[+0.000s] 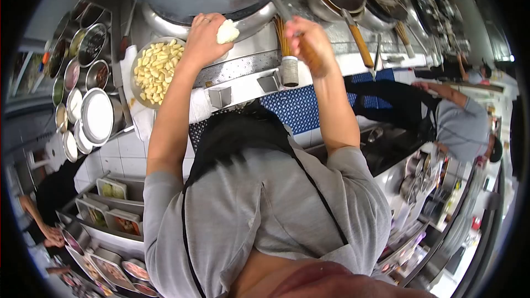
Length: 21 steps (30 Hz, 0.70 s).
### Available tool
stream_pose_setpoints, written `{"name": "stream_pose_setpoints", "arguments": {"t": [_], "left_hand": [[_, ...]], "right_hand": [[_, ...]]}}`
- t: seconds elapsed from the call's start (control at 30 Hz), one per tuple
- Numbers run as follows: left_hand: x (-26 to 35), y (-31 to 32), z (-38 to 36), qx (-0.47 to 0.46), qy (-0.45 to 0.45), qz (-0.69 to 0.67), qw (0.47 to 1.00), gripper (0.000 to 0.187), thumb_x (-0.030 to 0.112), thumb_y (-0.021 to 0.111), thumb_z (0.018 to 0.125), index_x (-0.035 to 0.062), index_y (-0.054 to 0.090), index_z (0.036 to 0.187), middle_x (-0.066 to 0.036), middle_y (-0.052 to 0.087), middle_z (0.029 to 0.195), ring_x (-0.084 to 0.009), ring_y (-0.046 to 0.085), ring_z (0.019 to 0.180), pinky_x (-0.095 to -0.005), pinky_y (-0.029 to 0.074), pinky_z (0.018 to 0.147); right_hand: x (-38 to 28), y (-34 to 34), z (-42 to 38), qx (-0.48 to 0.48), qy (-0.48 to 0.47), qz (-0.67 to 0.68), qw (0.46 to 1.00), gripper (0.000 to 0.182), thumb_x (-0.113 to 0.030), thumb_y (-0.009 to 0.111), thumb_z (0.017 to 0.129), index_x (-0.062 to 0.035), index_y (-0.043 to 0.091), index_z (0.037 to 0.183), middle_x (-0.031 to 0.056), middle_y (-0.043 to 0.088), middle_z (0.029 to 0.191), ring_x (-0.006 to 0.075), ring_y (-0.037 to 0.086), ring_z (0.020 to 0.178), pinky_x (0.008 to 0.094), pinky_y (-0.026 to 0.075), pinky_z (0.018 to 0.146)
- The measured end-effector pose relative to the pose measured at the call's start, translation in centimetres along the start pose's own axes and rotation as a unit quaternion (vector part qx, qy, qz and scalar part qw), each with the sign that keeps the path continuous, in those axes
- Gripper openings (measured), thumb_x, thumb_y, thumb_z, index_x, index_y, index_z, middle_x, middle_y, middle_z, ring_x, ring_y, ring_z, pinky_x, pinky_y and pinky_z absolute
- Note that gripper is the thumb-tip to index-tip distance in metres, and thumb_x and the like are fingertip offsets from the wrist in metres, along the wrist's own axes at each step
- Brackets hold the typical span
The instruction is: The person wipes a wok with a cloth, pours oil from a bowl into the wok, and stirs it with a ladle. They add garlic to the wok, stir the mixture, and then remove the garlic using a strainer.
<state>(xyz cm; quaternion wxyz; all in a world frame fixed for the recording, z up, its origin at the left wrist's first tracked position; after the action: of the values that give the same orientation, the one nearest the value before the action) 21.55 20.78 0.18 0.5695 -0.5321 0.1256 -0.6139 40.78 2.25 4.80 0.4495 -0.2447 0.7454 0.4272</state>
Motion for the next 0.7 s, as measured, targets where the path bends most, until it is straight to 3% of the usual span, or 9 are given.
{"name": "stream_pose_setpoints", "arguments": {"t": [0.03,0.13,0.27,0.37,0.4,0.5,0.6,0.7], "left_hand": [[0.0,0.1,-0.5,0.011,0.012,-0.002,1.000,0.042,0.023,0.074,0.068,0.0020,0.060,0.101,-0.018,0.059,0.122,-0.0364,0.051,0.119,-0.0480,0.029,0.110],[-0.7,0.5,-1.2,0.023,0.029,0.000,0.999,0.043,0.023,0.076,0.067,0.0020,0.060,0.101,-0.018,0.053,0.134,-0.0370,0.045,0.129,-0.0512,0.022,0.115],[-0.8,0.6,-1.2,0.033,0.029,-0.011,0.999,0.043,0.023,0.076,0.068,0.0014,0.059,0.101,-0.017,0.055,0.133,-0.0366,0.045,0.129,-0.0507,0.023,0.114],[-0.9,0.6,-1.1,0.034,0.029,-0.017,0.999,0.043,0.023,0.076,0.068,0.0009,0.059,0.102,-0.017,0.056,0.132,-0.0364,0.047,0.128,-0.0503,0.025,0.114],[-0.9,0.6,-1.0,0.039,0.029,-0.012,0.999,0.043,0.023,0.076,0.068,0.0004,0.060,0.101,-0.017,0.057,0.130,-0.0353,0.049,0.126,-0.0499,0.026,0.113],[-0.3,0.5,-0.9,0.031,0.009,-0.009,0.999,0.044,0.023,0.075,0.068,0.0002,0.061,0.102,-0.017,0.058,0.128,-0.0339,0.050,0.125,-0.0500,0.026,0.113],[-0.2,0.8,-0.8,0.040,0.001,-0.025,0.999,0.043,0.025,0.075,0.067,0.0021,0.063,0.101,-0.015,0.059,0.127,-0.0319,0.051,0.125,-0.0501,0.025,0.114],[-0.5,1.3,-0.9,0.041,-0.002,0.002,0.999,0.042,0.027,0.076,0.067,0.0044,0.065,0.101,-0.013,0.060,0.128,-0.0308,0.051,0.125,-0.0504,0.024,0.114]], "right_hand": [[0.0,0.8,-1.5,0.080,0.030,-0.140,0.986,0.055,-0.012,0.068,0.085,0.0074,0.050,0.132,0.0038,0.061,0.069,0.0097,0.052,0.045,0.0222,0.043,0.041],[4.3,-2.2,-4.4,0.114,-0.060,-0.380,0.916,0.062,-0.008,0.063,0.086,0.0049,0.041,0.142,0.0024,0.061,0.071,0.0067,0.052,0.048,0.0242,0.044,0.043],[7.0,-4.7,-8.8,0.174,-0.145,-0.400,0.888,0.061,-0.008,0.063,0.086,0.0045,0.041,0.142,0.0070,0.067,0.079,0.0040,0.051,0.053,0.0236,0.045,0.046],[8.3,-7.8,-10.0,0.202,-0.113,-0.412,0.881,0.061,-0.009,0.063,0.086,0.0048,0.041,0.141,0.0071,0.067,0.076,0.0061,0.053,0.052,0.0252,0.046,0.047],[8.3,-9.0,-9.9,0.210,-0.067,-0.428,0.876,0.060,-0.009,0.063,0.086,0.0059,0.042,0.140,0.0096,0.066,0.073,0.0089,0.056,0.050,0.0272,0.048,0.047],[10.6,-14.2,-8.1,0.222,-0.089,-0.542,0.806,0.055,-0.013,0.062,0.085,0.0036,0.047,0.136,0.0183,0.064,0.066,0.0274,0.063,0.054,0.0356,0.051,0.055],[11.4,-16.0,-8.0,0.214,-0.024,-0.607,0.764,0.054,-0.020,0.063,0.086,0.0013,0.050,0.134,0.0247,0.066,0.082,0.0374,0.066,0.074,0.0420,0.053,0.069],[11.1,-15.2,-7.8,0.204,-0.127,-0.736,0.633,0.056,-0.029,0.064,0.087,-0.0003,0.051,0.134,0.0291,0.063,0.104,0.0429,0.062,0.097,0.0441,0.051,0.083]]}}
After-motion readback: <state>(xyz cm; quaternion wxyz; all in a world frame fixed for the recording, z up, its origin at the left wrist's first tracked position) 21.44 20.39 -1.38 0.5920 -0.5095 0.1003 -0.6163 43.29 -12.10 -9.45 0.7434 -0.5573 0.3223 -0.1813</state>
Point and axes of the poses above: each hand's wrist, its own z-axis towards the middle knuckle, its own y-axis out of the palm, x = y × z, the point moved 1 cm from there along z, towards the middle knuckle
